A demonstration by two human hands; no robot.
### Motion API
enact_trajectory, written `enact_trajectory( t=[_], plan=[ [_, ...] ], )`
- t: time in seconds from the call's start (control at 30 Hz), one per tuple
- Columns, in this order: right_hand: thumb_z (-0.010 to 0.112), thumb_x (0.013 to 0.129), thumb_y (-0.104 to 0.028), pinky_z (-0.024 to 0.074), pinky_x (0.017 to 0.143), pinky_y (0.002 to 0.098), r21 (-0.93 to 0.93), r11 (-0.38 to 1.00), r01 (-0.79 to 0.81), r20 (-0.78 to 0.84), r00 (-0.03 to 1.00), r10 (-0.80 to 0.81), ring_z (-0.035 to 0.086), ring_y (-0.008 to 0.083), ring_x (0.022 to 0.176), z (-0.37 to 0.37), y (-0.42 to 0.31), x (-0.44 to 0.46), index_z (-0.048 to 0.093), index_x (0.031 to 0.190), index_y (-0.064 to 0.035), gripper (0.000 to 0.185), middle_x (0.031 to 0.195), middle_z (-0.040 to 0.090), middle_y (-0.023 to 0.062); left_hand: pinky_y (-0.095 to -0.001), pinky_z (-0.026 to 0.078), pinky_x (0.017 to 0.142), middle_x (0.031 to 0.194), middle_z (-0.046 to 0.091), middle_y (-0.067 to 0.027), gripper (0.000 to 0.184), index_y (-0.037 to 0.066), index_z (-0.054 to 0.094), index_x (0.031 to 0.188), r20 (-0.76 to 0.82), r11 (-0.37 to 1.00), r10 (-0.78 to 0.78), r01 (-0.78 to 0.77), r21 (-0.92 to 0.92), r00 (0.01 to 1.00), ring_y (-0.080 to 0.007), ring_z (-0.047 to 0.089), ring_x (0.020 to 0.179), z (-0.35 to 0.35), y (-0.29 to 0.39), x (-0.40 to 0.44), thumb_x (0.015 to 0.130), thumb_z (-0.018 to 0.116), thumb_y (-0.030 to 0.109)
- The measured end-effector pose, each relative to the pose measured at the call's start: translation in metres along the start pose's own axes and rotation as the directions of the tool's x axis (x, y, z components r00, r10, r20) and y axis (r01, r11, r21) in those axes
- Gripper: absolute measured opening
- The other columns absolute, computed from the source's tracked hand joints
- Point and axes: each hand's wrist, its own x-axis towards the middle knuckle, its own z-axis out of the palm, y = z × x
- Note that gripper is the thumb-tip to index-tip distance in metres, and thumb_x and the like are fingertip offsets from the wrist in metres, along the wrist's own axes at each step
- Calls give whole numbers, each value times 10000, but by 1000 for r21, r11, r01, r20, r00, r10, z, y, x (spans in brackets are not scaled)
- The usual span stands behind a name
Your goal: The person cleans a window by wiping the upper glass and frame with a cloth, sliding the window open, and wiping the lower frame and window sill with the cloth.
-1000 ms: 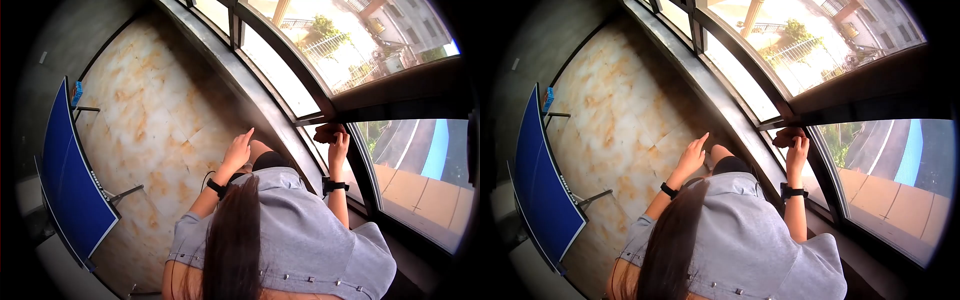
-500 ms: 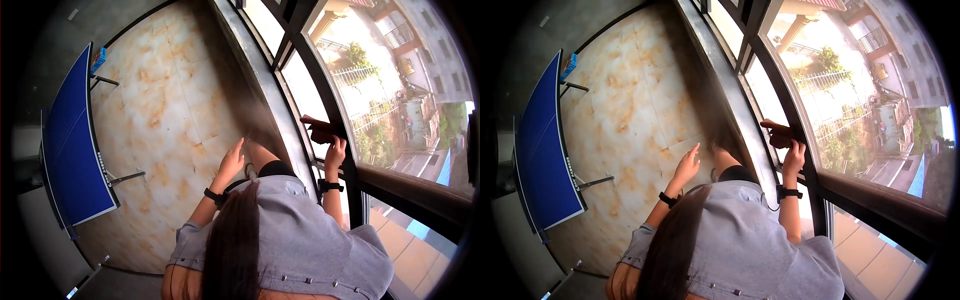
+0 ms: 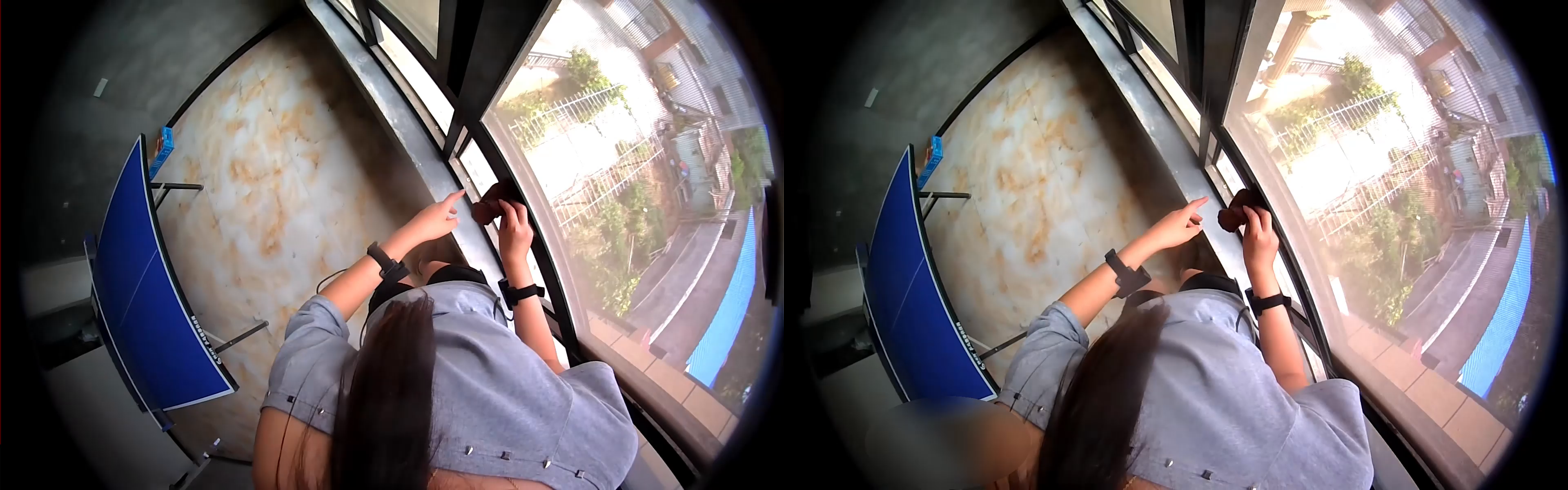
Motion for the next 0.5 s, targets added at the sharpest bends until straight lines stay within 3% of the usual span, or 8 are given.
enact_trajectory(
  t=[0.07, 0.17, 0.23, 0.33, 0.37, 0.43, 0.5],
  plan=[
    [566, 703, 8, 501, 580, 320, 87, 994, 66, -16, 998, -65, 607, 235, 734, 3, -13, 23, 594, 965, -134, 299, 944, 566, 36, -319, 483, 729, 1040, 563, -180, 668, 136, 210, 1357, 24, 981, -33, 37, -191, 999, -216, 609, 840, -4, 17, 15, 786, 547, 53],
    [568, 692, 30, 507, 630, 312, 206, 966, 154, -19, 988, -153, 607, 238, 796, 6, -30, 49, 604, 946, -111, 293, 969, 567, 58, -295, 468, 775, 1081, 507, -107, 611, 72, 254, 1312, -62, 876, 173, -182, -446, 983, -170, 558, 939, 4, 11, 38, 778, 535, -21],
    [577, 691, 31, 504, 638, 311, 231, 947, 223, -74, 975, -211, 604, 245, 796, 5, -39, 64, 603, 954, -94, 292, 967, 565, 71, -279, 456, 798, 1085, 486, -84, 529, 47, 301, 1267, -88, 865, 226, -242, -440, 970, -155, 531, 969, 0, 11, 51, 791, 520, -27],
    [586, 697, 30, 500, 644, 310, 228, 956, 186, -40, 983, -182, 601, 247, 794, -2, -55, 79, 606, 952, -80, 279, 952, 563, 78, -272, 460, 778, 1009, 538, -94, 477, 24, 358, 1222, -316, 819, 251, -375, -435, 915, -168, 558, 916, -22, 24, 57, 777, 520, -27],
    [586, 697, 30, 500, 644, 310, 220, 958, 184, -46, 983, -178, 601, 247, 794, 1, -55, 83, 606, 952, -80, 279, 952, 563, 78, -272, 460, 778, 1009, 538, -94, 477, 24, 358, 1222, -311, 816, 259, -379, -435, 914, -168, 558, 916, -32, 33, 57, 777, 520, -27],
    [592, 704, 27, 494, 636, 311, 166, 969, 183, -100, 981, -168, 598, 244, 785, 5, -54, 89, 609, 958, -79, 276, 935, 561, 74, -270, 472, 738, 916, 570, -111, 439, 0, 394, 1178, -381, 859, 334, -445, -253, 862, -168, 581, 854, -53, 51, 59, 763, 535, -16],
    [589, 707, 30, 490, 627, 309, 156, 977, 145, -112, 985, -128, 594, 245, 778, 8, -56, 94, 613, 957, -80, 274, 910, 557, 75, -272, 477, 702, 867, 580, -128, 402, -10, 431, 1130, -399, 851, 386, -488, -194, 832, -167, 591, 808, -58, 44, 73, 745, 543, -17]
  ],
)
